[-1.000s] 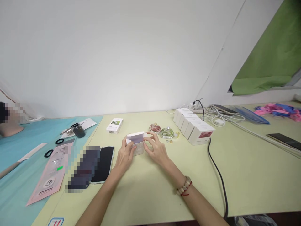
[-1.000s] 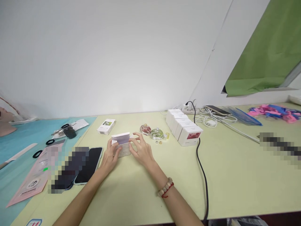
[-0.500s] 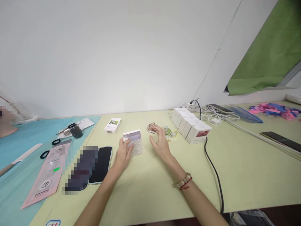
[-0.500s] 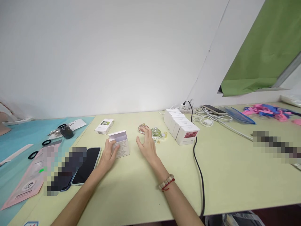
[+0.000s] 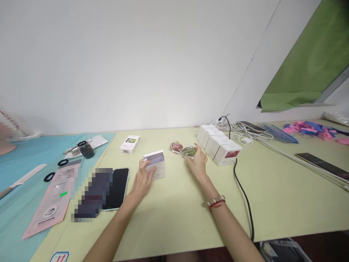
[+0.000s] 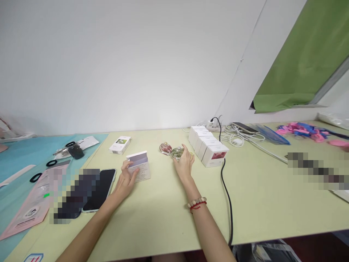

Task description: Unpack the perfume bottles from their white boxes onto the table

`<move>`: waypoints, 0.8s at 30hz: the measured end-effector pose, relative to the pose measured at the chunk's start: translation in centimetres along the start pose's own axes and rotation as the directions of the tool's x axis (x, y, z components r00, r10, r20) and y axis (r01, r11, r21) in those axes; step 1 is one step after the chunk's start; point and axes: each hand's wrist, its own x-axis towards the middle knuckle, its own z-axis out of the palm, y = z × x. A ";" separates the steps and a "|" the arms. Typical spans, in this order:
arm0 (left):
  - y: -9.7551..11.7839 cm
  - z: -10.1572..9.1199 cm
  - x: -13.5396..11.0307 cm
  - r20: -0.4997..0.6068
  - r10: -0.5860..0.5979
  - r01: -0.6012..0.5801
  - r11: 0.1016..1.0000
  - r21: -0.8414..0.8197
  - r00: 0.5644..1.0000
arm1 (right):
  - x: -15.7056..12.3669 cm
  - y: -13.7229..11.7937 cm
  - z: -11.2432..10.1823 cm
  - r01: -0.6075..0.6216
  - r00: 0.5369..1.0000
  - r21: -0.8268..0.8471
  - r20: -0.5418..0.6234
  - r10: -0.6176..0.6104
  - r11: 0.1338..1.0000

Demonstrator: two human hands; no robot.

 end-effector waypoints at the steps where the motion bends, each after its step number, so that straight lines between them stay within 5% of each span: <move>1: -0.1 0.1 0.0 -0.015 0.008 -0.009 1.000 -0.012 1.000 | 0.0 0.1 0.0 -0.006 1.000 -0.007 -0.010 0.006 1.000; 24: -0.8 0.7 -0.1 -0.065 -0.026 0.015 0.986 -0.165 0.998 | 0.1 0.4 -0.3 -0.003 0.997 0.019 0.083 0.002 1.000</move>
